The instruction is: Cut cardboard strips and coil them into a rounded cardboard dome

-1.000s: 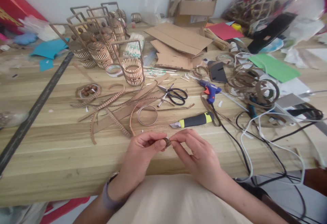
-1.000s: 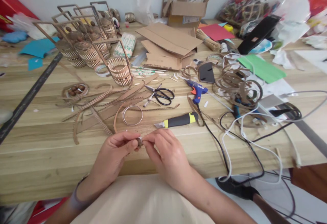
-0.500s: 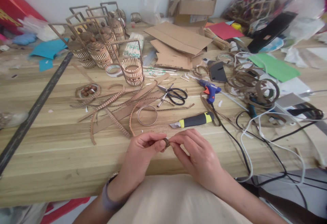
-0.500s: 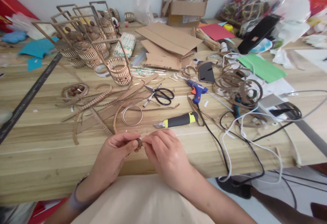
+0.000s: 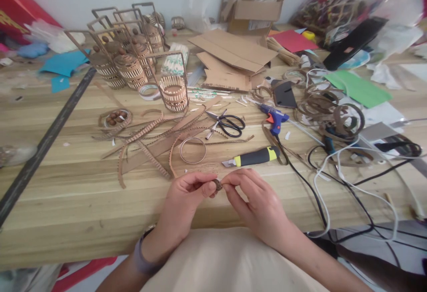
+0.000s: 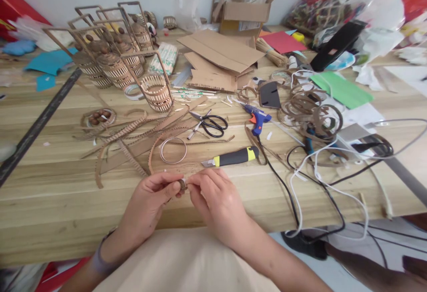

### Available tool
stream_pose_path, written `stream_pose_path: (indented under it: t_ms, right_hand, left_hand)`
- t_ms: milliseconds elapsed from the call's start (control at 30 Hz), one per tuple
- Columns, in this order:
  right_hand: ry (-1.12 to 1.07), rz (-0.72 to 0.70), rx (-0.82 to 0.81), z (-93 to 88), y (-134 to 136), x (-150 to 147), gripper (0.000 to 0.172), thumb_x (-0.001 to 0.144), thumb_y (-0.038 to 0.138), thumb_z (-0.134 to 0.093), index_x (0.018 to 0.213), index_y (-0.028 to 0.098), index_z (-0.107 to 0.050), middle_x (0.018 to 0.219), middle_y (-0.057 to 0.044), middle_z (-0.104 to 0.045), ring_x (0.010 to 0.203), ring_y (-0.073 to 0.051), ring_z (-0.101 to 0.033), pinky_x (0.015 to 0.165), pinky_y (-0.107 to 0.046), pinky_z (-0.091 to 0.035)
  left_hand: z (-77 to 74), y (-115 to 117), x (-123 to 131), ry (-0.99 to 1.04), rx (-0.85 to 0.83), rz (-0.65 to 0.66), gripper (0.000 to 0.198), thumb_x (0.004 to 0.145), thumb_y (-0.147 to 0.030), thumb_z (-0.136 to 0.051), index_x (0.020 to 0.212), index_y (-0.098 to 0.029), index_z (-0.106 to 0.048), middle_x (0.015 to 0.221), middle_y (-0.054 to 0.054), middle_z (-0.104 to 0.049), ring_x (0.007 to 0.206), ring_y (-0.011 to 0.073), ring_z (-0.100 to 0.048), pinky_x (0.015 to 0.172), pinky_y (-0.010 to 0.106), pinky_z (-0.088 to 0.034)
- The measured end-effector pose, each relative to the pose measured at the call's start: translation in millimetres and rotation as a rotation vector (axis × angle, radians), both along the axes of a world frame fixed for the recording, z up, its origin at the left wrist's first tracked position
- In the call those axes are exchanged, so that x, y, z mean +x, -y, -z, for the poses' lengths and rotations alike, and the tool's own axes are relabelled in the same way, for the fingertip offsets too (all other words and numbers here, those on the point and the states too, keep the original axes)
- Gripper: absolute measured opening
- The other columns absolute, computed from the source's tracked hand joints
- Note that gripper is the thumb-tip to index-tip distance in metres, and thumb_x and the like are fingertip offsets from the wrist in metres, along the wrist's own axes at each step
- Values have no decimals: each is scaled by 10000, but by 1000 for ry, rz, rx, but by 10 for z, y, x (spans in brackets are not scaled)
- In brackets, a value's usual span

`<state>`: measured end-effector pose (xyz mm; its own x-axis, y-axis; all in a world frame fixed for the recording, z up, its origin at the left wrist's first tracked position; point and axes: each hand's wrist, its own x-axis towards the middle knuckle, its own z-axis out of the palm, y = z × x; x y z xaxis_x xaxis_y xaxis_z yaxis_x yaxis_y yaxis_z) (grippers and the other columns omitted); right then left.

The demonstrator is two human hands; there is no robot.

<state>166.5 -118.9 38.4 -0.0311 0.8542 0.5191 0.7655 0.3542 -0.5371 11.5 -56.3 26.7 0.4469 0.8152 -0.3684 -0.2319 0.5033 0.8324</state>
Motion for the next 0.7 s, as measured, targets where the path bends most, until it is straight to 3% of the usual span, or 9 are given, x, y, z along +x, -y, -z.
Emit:
stream_pose_path:
  t_ms: [267,700]
  right_hand:
    - [55,71,87,7,15,-27,134,895,75,-578,896,200,-626,738,-4,-705,670,-143,-667,670,-306,-505]
    - [225,131,66,16,2,-25,162,867,76,-546,781,213,-531,643,39,-623,542,-109,-565,630,-303,-395]
  left_hand:
    - [-5,3,22,-75,53,-33,143,630,-236,-881,758,-224,-818,673,-9,-755,639,114,-643,659,216,-526]
    - [-31,28,26,-165,132,-21,112,650,-225,-849,758,-224,-817,780,20,-790,741,171,-697,739,276,-564]
